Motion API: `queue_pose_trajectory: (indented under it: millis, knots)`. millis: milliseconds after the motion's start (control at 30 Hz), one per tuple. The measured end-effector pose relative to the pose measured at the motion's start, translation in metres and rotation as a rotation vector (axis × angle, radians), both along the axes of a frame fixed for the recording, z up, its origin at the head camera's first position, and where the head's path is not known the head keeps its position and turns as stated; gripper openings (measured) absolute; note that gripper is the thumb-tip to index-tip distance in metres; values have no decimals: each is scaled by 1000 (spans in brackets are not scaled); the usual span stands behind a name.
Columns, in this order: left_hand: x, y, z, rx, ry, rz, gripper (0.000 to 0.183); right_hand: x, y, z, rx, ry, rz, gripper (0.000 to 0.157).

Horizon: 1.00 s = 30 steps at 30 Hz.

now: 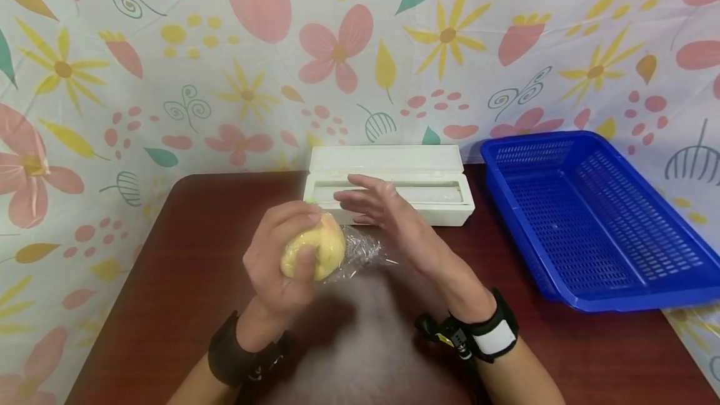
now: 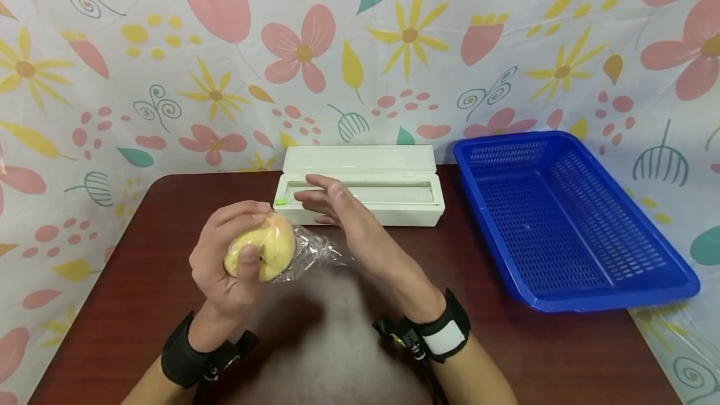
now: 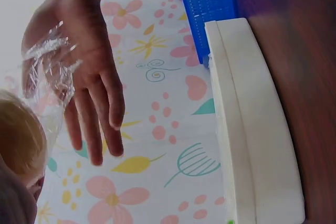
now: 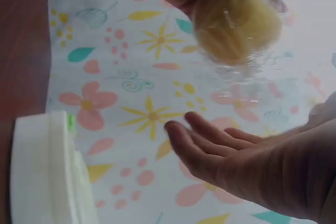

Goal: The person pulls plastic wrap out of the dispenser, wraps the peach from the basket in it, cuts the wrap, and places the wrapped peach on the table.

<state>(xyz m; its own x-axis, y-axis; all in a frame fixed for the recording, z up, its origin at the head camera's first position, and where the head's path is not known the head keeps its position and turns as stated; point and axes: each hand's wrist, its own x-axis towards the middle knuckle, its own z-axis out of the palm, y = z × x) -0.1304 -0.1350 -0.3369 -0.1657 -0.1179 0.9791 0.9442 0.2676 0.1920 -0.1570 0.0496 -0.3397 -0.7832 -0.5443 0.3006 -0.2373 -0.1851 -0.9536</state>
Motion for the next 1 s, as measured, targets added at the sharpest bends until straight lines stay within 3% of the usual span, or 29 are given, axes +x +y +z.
queue_pose_trajectory:
  millis: [167,400,500,667,1000]
  knots:
    - [-3,1,-1,82,-43,63,36,10,1,7,105,244,-183,60]
    - [-5,2,1,159,-171,125,26,27,-24,28,88,801,-585,64]
    - [-5,2,0,169,-237,128,24,28,-34,32,44,993,-689,60]
    - [-5,1,-2,162,-309,112,24,26,-41,30,43,1115,-763,52]
    - [-2,-2,-11,141,-493,-30,24,22,-46,18,77,1291,-810,41]
